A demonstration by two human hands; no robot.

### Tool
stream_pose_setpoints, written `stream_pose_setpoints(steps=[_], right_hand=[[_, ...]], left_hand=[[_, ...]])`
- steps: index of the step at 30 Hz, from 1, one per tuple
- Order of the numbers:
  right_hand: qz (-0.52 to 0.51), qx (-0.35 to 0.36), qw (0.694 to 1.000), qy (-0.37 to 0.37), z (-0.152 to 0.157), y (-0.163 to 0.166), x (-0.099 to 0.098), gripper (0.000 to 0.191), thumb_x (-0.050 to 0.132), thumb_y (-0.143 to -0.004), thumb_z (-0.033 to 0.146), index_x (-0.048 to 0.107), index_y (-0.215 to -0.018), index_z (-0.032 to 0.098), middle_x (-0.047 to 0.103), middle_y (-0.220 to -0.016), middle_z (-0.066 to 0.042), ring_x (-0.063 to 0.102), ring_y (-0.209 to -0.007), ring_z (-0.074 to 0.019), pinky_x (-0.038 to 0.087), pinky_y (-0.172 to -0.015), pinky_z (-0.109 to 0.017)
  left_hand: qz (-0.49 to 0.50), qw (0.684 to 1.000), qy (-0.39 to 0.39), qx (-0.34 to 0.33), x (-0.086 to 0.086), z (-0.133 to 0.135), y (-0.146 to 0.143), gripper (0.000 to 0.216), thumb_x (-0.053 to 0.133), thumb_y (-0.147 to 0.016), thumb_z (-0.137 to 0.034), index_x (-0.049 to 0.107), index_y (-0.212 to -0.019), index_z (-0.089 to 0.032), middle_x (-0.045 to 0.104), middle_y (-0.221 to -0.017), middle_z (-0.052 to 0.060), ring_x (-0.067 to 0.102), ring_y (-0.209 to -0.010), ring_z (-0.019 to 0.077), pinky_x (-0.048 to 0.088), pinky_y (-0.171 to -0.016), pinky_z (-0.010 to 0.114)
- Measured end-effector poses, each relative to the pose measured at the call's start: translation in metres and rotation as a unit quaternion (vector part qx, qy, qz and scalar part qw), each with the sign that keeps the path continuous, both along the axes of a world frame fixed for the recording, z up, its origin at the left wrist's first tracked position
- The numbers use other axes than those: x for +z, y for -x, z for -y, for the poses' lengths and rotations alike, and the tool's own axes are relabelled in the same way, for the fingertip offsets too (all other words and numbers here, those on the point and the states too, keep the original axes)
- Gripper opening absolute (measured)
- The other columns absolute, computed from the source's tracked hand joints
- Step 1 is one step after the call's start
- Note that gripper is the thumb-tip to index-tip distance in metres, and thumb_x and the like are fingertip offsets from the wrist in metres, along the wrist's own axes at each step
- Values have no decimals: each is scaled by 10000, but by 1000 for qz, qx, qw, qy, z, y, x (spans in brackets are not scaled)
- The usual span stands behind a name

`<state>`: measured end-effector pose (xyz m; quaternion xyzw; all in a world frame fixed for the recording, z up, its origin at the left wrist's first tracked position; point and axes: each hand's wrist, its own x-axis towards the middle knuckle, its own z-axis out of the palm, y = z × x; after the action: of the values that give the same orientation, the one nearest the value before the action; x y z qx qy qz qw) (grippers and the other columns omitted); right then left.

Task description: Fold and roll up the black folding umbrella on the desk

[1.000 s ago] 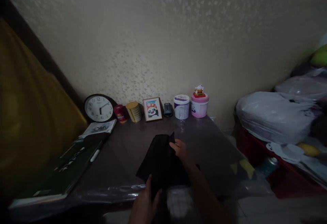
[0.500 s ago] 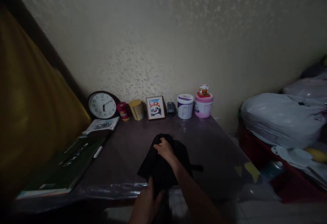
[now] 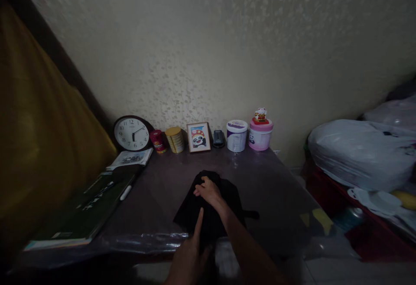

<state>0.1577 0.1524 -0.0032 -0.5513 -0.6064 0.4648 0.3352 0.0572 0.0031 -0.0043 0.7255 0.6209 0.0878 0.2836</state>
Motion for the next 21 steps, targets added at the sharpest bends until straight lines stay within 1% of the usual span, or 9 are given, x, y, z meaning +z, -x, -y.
stream_pose_setpoints(steps=[3,6,9,12,14,16,18,21], right_hand=[[-7,18,1000,-12,3,-4,2,322,474,-777,224,494,-1083,127,689,-745,-44,647,-676,-135,476,-662,-262],[-31,42,998,-32,5,-8,1,251,470,-763,197,544,-995,136,687,-770,-47,642,-692,-135,477,-675,-268],[-46,65,994,-79,13,-12,2,230,467,-762,187,576,-961,152,682,-801,-43,635,-721,-139,479,-687,-274],[7,92,980,-178,30,-15,6,203,456,-802,220,618,-924,202,676,-883,-29,615,-830,-148,461,-773,-292],[66,113,959,-252,41,-19,8,213,440,-829,222,637,-908,233,667,-927,-18,578,-930,-154,428,-843,-304],[119,118,938,-302,48,-25,7,226,433,-841,213,644,-916,244,660,-957,-19,532,-1019,-164,390,-905,-326],[153,111,927,-325,48,-32,4,223,443,-846,231,641,-948,246,647,-1019,-28,491,-1089,-174,336,-971,-365],[176,110,921,-330,37,-40,-2,239,449,-855,286,619,-1019,254,608,-1130,-32,454,-1152,-179,253,-1033,-417]], left_hand=[[-27,1000,-4,-1,-3,-2,-1,751,406,-792,-210,-56,-1382,-258,685,-891,24,629,-750,151,356,-586,213],[-36,999,-5,11,-2,2,1,667,349,-833,-248,-23,-1387,-233,687,-870,37,630,-734,150,351,-571,212],[-36,999,-11,19,-1,6,2,612,309,-860,-275,5,-1389,-229,686,-875,47,634,-747,150,365,-594,211],[-35,999,-4,27,-1,7,1,594,281,-873,-288,7,-1392,-194,688,-862,63,638,-751,160,377,-600,214],[-31,999,8,33,-3,6,0,602,276,-874,-301,-3,-1391,-173,686,-879,74,640,-753,168,386,-602,220],[-28,999,16,36,-6,4,-1,603,260,-876,-302,-20,-1390,-161,677,-927,85,640,-773,180,400,-623,235],[-28,999,26,39,-8,3,-2,602,246,-879,-294,-44,-1387,-154,672,-960,90,639,-793,191,413,-649,252],[-30,998,38,43,-11,1,-4,600,242,-883,-287,-56,-1384,-147,660,-1006,100,636,-824,190,425,-683,255]])
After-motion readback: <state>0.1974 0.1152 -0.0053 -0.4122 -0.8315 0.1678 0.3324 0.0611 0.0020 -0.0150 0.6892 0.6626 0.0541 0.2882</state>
